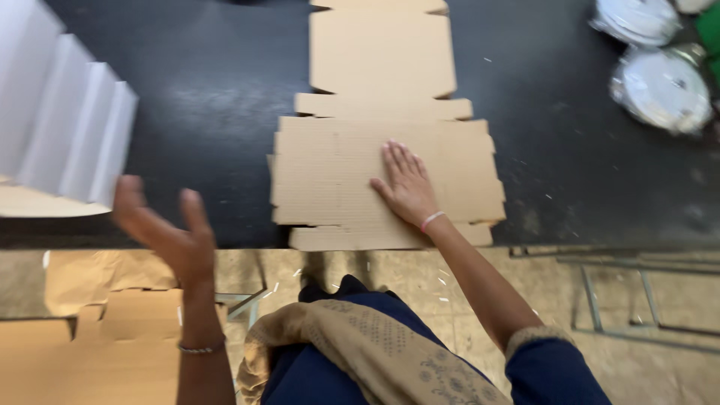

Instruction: The person assembles flat cardboard boxes by folding and inserting white plastic inserts into slots. They place a plastic-wrapped circular object into each box, close the lid, and stack the finished boxes on the table.

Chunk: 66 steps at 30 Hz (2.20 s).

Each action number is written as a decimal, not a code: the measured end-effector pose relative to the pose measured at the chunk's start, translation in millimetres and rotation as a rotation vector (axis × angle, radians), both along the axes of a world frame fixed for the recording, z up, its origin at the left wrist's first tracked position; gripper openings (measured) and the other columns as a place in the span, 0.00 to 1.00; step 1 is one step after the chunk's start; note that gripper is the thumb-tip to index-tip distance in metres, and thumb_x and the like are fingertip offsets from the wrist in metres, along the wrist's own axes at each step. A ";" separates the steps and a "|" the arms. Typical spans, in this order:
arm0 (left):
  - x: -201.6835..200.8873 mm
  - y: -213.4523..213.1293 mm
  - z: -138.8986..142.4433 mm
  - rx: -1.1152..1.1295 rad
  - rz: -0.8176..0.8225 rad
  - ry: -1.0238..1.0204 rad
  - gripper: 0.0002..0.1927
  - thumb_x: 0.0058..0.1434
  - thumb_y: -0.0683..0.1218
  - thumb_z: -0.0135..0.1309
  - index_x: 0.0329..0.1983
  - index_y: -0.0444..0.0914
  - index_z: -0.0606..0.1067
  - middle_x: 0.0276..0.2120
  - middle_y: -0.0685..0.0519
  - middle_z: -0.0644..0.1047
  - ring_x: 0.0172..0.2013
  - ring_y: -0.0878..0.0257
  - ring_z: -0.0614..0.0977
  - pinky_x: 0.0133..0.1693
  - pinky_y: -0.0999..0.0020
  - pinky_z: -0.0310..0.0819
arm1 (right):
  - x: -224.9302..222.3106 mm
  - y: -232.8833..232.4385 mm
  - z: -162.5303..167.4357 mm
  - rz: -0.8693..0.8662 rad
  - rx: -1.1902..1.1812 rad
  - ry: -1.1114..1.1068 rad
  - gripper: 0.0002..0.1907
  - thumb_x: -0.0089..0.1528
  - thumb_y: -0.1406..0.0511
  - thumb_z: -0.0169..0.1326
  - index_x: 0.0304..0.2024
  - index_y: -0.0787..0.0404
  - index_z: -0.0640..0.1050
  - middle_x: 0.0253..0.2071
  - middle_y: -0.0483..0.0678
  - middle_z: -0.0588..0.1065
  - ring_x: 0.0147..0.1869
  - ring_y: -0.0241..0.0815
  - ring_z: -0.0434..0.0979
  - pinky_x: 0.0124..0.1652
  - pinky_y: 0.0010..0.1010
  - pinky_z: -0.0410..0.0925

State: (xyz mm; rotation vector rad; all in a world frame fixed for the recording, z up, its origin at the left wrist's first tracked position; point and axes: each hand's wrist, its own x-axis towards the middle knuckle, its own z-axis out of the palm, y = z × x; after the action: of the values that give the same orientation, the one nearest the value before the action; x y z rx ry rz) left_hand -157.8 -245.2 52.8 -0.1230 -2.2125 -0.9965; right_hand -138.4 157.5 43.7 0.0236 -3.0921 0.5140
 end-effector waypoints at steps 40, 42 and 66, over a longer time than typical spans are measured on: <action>47.8 115.1 -21.7 1.232 -0.255 -0.373 0.26 0.69 0.51 0.57 0.64 0.35 0.66 0.62 0.46 0.72 0.64 0.57 0.72 0.67 0.60 0.61 | 128.4 164.6 11.6 -0.560 -1.709 0.277 0.13 0.67 0.71 0.53 0.55 0.65 0.74 0.49 0.49 0.78 0.51 0.40 0.79 0.51 0.31 0.73; 67.7 118.7 -26.4 1.576 -0.423 -0.602 0.20 0.67 0.49 0.57 0.56 0.33 0.72 0.52 0.45 0.77 0.55 0.54 0.76 0.61 0.58 0.68 | 136.7 180.7 -0.9 -0.569 -1.751 0.238 0.12 0.67 0.70 0.53 0.53 0.64 0.75 0.48 0.48 0.79 0.51 0.39 0.80 0.50 0.31 0.73; 82.5 244.3 -7.2 -0.551 -0.479 -0.387 0.34 0.70 0.51 0.34 0.73 0.24 0.52 0.74 0.33 0.51 0.75 0.47 0.47 0.72 0.50 0.38 | 104.0 -29.5 -7.4 -0.123 -0.186 0.250 0.34 0.68 0.57 0.49 0.71 0.70 0.61 0.75 0.63 0.55 0.79 0.56 0.49 0.70 0.49 0.46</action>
State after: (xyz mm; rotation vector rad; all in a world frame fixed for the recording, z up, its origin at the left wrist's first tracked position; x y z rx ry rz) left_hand -75.3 -0.9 45.6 -0.7985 -2.8483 -0.6486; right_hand -34.5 127.9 36.3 -0.0951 -2.7710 0.7285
